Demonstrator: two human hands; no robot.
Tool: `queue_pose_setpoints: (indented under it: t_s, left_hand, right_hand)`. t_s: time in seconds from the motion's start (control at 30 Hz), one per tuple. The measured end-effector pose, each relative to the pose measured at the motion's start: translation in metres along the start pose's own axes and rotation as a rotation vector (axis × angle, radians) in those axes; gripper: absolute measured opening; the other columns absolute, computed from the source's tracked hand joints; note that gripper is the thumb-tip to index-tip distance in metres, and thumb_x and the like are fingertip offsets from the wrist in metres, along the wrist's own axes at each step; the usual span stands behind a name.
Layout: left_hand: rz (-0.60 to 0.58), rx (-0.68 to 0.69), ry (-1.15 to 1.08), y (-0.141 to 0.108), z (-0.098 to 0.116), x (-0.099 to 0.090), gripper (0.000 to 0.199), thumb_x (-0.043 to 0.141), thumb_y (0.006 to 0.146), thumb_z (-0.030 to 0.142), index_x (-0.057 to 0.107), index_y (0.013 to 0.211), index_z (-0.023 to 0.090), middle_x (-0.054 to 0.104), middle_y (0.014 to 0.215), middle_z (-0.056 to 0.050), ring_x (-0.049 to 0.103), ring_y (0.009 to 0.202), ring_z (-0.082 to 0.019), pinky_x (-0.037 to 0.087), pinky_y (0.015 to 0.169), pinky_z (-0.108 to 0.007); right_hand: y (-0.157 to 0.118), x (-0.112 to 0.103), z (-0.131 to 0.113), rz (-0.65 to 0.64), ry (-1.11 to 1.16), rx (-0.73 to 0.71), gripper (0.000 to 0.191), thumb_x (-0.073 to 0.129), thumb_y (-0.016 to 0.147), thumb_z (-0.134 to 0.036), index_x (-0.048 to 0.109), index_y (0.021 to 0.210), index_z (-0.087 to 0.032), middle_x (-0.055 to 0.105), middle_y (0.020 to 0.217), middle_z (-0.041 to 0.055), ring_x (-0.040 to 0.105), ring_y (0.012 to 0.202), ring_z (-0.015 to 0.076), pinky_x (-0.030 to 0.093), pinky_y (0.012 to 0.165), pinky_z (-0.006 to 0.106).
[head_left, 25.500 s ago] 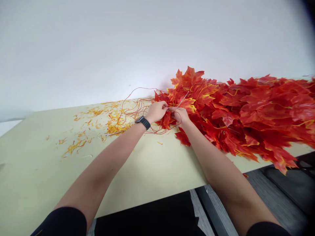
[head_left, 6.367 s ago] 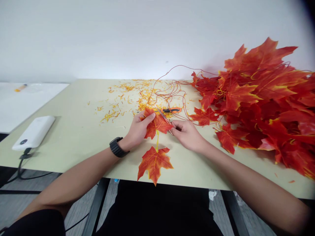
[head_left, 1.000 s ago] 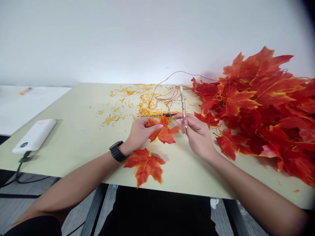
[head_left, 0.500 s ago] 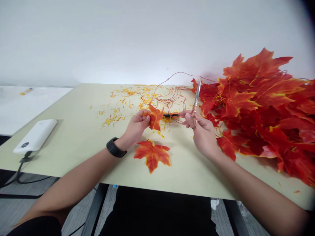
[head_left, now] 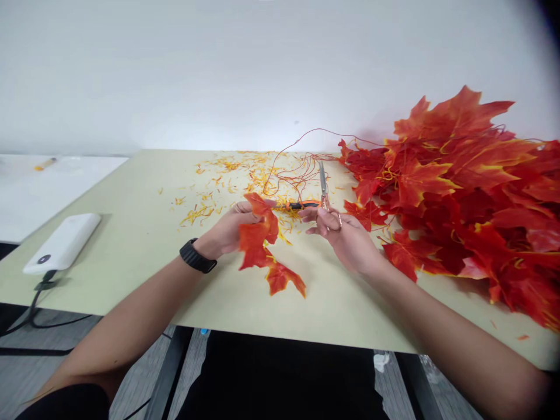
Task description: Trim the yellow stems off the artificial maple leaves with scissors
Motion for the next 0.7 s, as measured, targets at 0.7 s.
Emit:
queue_pose_setpoints:
  t_s: [0.7]
  left_hand:
    - [-0.054, -0.007, 0.142, -0.001, -0.006, 0.021, 0.044, 0.098, 0.071, 0.051, 0.071, 0.089, 0.021, 0.071, 0.087, -0.007, 0.073, 0.084, -0.022, 0.055, 0.065, -0.031]
  right_hand:
    - [-0.008, 0.024, 0.017, -0.307, 0.035, 0.13, 0.063, 0.082, 0.087, -0.072, 0.057, 0.062, -0.02, 0.051, 0.077, 0.0013, 0.055, 0.084, 0.0168, 0.057, 0.098, 0.038]
Point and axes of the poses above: each hand's wrist, its own y-axis towards the middle knuckle, its own x-axis out of the palm, z = x × y, the point moved 6 cm from there along y, towards the middle knuckle
